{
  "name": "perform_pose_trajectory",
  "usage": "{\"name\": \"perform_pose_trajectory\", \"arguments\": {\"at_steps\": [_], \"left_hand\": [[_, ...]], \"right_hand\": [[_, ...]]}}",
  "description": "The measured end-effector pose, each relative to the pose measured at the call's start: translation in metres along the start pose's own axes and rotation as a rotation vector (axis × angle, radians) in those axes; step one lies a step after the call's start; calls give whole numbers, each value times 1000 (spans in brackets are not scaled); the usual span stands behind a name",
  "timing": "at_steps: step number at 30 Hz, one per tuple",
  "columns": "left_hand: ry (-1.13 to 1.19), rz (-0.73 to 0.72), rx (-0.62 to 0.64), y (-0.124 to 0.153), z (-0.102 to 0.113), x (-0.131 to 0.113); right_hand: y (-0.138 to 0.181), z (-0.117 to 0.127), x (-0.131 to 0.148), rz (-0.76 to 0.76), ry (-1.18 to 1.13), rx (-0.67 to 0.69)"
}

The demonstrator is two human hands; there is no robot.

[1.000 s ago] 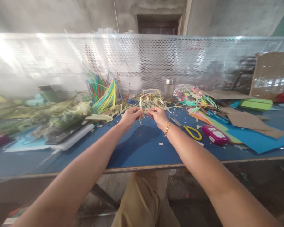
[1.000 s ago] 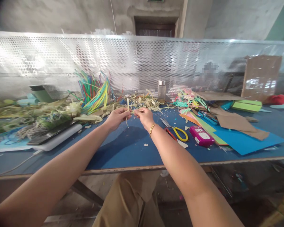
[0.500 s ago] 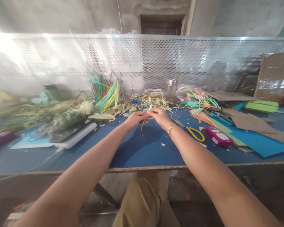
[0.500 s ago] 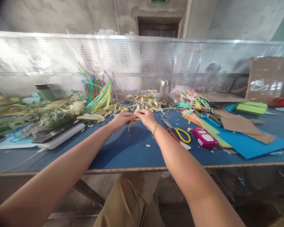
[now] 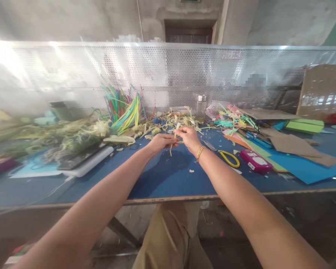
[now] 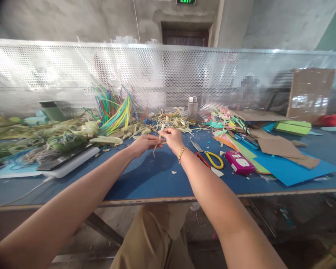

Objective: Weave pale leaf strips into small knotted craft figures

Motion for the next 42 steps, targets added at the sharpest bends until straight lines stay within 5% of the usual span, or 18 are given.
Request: {"name": "perform_pose_trajectory", "arguments": {"at_steps": [5, 10, 14, 17, 20, 26, 42], "left_hand": [[143, 59, -37, 3, -5, 5], [289, 140, -55, 3, -6, 4], [273, 77, -107, 0, 1, 2], [241, 14, -97, -1, 2, 3], [178, -3, -93, -2, 4, 6], [77, 9, -109, -4, 11, 6], [144, 95, -88, 1, 2, 5]], "right_hand": [[-7, 3, -5, -27, -16, 60], [-14, 14, -17, -97, 45, -53], [-9, 13, -31, -307, -43, -71], [-1, 1, -36, -434, -130, 48], [3, -8, -27, -341, -132, 130], [2, -7, -15, -147, -82, 80], [-6, 3, -18, -89, -89, 14]]}}
Point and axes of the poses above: each hand's wrist, its own y-axis away from the middle knuckle, its own z-axis out of the back of the hand, x = y × z, the point moved 8 cm from there along -y, towards the middle knuckle, and after that the axes turned 14 degrees about -z, right-handed, at the moved point
